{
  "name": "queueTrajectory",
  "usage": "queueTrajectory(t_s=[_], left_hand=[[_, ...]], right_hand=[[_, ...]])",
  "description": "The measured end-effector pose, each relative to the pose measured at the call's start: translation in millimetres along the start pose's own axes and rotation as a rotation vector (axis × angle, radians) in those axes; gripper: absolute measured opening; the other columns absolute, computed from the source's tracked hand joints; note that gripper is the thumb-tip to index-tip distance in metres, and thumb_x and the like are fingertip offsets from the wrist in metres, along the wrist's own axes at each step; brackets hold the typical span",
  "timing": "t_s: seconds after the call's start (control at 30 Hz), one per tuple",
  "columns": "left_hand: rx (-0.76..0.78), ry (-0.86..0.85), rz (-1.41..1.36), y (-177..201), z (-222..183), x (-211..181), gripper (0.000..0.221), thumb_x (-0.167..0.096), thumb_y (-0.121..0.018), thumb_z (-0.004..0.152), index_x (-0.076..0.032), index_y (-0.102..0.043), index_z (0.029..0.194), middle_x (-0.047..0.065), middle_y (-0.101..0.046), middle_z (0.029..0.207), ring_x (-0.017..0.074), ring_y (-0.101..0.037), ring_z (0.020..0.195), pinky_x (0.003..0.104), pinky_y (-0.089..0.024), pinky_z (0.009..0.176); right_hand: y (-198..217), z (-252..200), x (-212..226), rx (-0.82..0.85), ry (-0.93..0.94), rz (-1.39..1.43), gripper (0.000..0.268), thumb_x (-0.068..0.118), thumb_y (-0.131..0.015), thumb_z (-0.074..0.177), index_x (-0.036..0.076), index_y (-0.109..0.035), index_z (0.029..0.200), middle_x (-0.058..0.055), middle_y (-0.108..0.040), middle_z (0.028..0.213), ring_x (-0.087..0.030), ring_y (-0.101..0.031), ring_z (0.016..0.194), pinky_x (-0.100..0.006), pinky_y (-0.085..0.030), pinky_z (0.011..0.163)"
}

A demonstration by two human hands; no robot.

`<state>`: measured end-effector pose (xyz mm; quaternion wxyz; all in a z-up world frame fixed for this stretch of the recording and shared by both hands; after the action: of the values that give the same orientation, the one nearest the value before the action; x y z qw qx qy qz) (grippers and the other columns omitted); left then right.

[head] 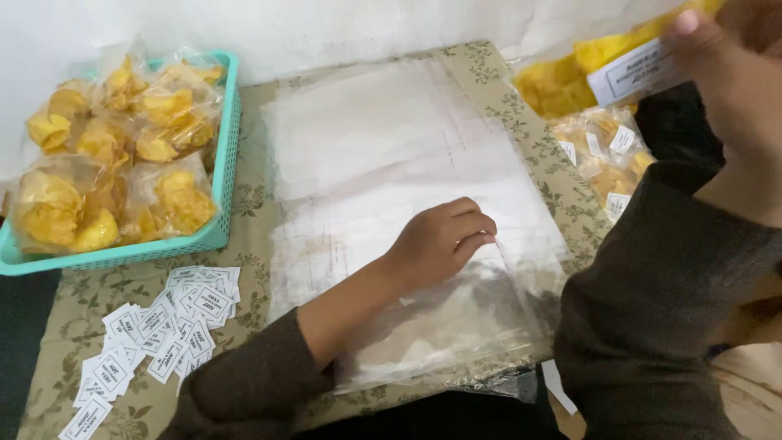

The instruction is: Packaging small yellow food items into plastic bags and inserting labels

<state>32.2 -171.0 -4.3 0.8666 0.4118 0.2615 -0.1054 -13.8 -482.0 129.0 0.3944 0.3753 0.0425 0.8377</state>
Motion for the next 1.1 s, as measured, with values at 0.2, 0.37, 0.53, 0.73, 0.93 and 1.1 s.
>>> queueTrajectory(t_s=[0.2, 0.37, 0.53, 0.73, 0.93, 1.1], left_hand=[[-0.436, -0.147, -0.055, 76, -23, -60, 0.008, 0.004, -0.071, 0.096, -0.001, -0.071, 0.102, 0.012, -0.068, 0.093, 0.0224, -0.068, 0.081, 0.031, -0.058, 0.074], [-0.616, 0.070, -0.198, 107, -52, -75, 0.007, -0.003, -0.072, 0.097, -0.009, -0.070, 0.099, 0.007, -0.068, 0.092, 0.0150, -0.063, 0.079, 0.024, -0.051, 0.068], [-0.680, 0.132, -0.553, 120, -71, -55, 0.006, -0.004, -0.070, 0.095, -0.009, -0.067, 0.098, 0.002, -0.063, 0.097, 0.0113, -0.060, 0.087, 0.023, -0.049, 0.073], [-0.691, 0.107, -0.604, 140, -78, -59, 0.023, -0.036, -0.063, 0.103, -0.015, -0.054, 0.105, 0.008, -0.047, 0.114, 0.0210, -0.061, 0.104, 0.042, -0.063, 0.090], [-0.676, 0.082, -0.683, 143, -82, -56, 0.002, -0.016, -0.063, 0.103, -0.015, -0.064, 0.104, 0.005, -0.055, 0.113, 0.0213, -0.065, 0.110, 0.036, -0.059, 0.092], [-0.580, 0.048, -0.665, 134, -80, -62, 0.006, -0.009, -0.060, 0.105, -0.010, -0.066, 0.107, 0.006, -0.056, 0.112, 0.0214, -0.067, 0.110, 0.035, -0.061, 0.099]], right_hand=[[-19, -7, 91, 0.350, 0.019, 0.130, 0.022, 0.009, -0.062, 0.121, -0.007, -0.064, 0.137, -0.017, -0.066, 0.111, -0.016, -0.056, 0.084, -0.022, -0.040, 0.073], [-53, -17, 169, 0.382, 0.331, 0.259, 0.017, -0.005, -0.060, 0.101, -0.020, -0.066, 0.108, -0.033, -0.071, 0.107, -0.033, -0.073, 0.091, -0.033, -0.058, 0.076], [-95, -6, 168, 0.660, 0.706, 0.531, 0.025, 0.005, -0.047, 0.099, -0.002, -0.071, 0.095, -0.025, -0.070, 0.111, -0.042, -0.073, 0.112, -0.053, -0.064, 0.106], [-109, 1, 158, 0.967, 0.733, 0.437, 0.034, -0.008, -0.048, 0.095, 0.013, -0.075, 0.102, -0.012, -0.076, 0.114, -0.033, -0.073, 0.118, -0.055, -0.049, 0.117], [-108, -6, 169, 1.005, 0.687, 0.402, 0.023, 0.008, -0.050, 0.101, 0.012, -0.071, 0.110, -0.005, -0.078, 0.100, -0.023, -0.071, 0.089, -0.046, -0.053, 0.091], [-132, -31, 172, 1.139, 0.662, 0.264, 0.049, 0.018, -0.057, 0.103, 0.013, -0.043, 0.149, 0.006, -0.083, 0.089, -0.013, -0.073, 0.077, -0.031, -0.054, 0.071]])
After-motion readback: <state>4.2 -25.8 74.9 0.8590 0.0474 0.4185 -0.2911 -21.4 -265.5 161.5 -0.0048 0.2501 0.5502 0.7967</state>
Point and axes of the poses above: each hand's wrist, its own z-axis towards the middle knuckle, its own y-axis out of the back of the hand, x = y × z, the point moved 1 cm from there along z, towards the middle knuckle
